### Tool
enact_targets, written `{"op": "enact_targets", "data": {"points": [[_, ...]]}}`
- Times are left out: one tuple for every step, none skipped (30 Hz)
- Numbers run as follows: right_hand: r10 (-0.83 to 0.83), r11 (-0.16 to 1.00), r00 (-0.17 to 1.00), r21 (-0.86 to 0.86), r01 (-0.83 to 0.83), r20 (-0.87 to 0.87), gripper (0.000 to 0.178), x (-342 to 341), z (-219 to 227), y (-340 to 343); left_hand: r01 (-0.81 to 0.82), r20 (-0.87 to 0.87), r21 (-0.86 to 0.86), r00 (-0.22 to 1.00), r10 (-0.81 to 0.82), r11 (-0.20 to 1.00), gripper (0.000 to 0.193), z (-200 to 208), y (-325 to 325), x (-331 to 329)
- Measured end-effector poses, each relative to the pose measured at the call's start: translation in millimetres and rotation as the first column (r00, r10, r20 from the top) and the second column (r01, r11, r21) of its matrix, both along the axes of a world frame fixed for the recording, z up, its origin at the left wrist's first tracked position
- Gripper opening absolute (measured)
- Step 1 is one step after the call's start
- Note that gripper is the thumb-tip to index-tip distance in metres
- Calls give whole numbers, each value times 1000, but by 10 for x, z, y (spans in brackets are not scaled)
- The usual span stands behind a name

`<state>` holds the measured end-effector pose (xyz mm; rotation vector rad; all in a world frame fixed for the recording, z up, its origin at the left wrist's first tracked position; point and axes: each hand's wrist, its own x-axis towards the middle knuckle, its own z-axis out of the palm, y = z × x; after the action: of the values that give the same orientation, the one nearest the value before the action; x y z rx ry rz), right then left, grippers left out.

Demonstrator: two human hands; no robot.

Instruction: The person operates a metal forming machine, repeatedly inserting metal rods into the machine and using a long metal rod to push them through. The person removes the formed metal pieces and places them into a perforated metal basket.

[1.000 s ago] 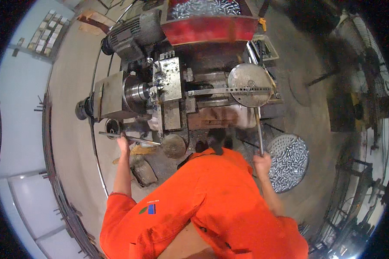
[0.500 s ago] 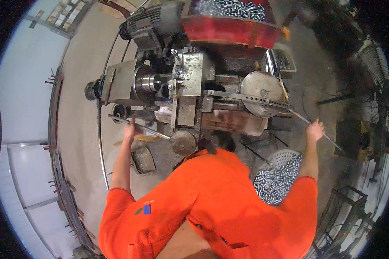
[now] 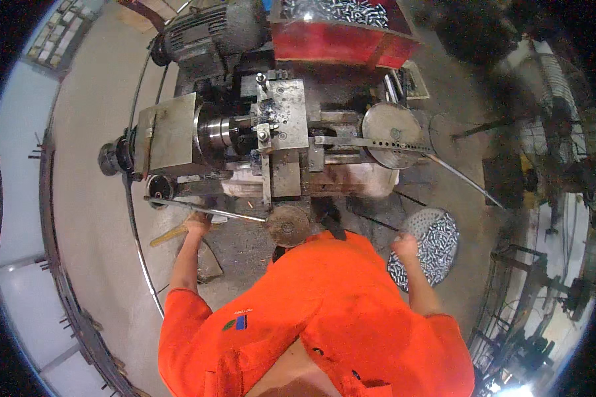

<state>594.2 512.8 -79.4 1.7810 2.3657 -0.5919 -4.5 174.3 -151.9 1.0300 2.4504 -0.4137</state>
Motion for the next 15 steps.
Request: {"op": "enact_targets", "data": {"points": [[5, 1000, 1000, -26, -5, 23, 28, -1, 48, -52, 69, 14, -106, 998, -68, 992, 39, -193, -28, -85], [-19, 992, 999, -121, 23, 30, 28, -40, 50, 19, 56, -115, 104, 992, -44, 993, 38, -554, -325, -107], [12, 996, 1000, -91, -11, 10, 27, 51, 51, -56, -136, -61, 195, 987, 150, 971, 40, -646, -84, 24], [59, 996, 998, -65, -59, -10, 27, 130, 60, -106, -338, 10, 261, 938, 347, 904, 42, -657, 176, 321], [117, 992, 993, -40, -118, -36, 26, 175, 61, -135, -533, 87, 307, 841, 534, 789, 45, -630, 301, 490], [-64, 996, 986, -78, 53, -151, 23, 181, 32, -118, -511, 102, 363, 853, 512, 779, 47, -784, 206, 489], [-50, 996, 989, -83, 39, -137, 23, 83, 57, -80, -495, 109, 418, 860, 498, 762, 50, -983, 62, 483], [-23, 996, 992, -92, 12, -125, 23, -70, 103, 6, -479, 108, 469, 865, 491, 741, 53, -1169, -108, 482], [-64, 995, 993, -85, 56, -94, 22, -63, 168, -37, -443, 207, 408, 896, 392, 798, 48, -868, 37, 395], [-50, 995, 994, -92, 41, -102, 23, -56, 226, -34, -405, 308, 341, 901, 306, 848, 44, -394, 188, 330], [60, 993, 998, -101, -58, 24, 26, -168, 325, 126, -287, 167, 230, 953, 253, 930, 43, -245, 144, 262], [164, 982, 974, -122, -146, 154, 31, -290, 428, 324, -167, 38, 99, 986, 164, 981, 43, -143, 127, 192], [151, 987, 989, -54, -151, -1, 32, -526, 624, 503, -161, 77, 61, 985, 156, 985, 44, -142, 40, 102], [132, 991, 979, 13, -131, -154, 34, -794, 866, 650, -210, 59, 105, 977, 205, 972, 45, -126, 37, 139], [203, 978, 956, 86, -189, -210, 35, -1059, 1078, 789, -256, 44, 147, 967, 252, 955, 45, -115, 31, 225]]}}
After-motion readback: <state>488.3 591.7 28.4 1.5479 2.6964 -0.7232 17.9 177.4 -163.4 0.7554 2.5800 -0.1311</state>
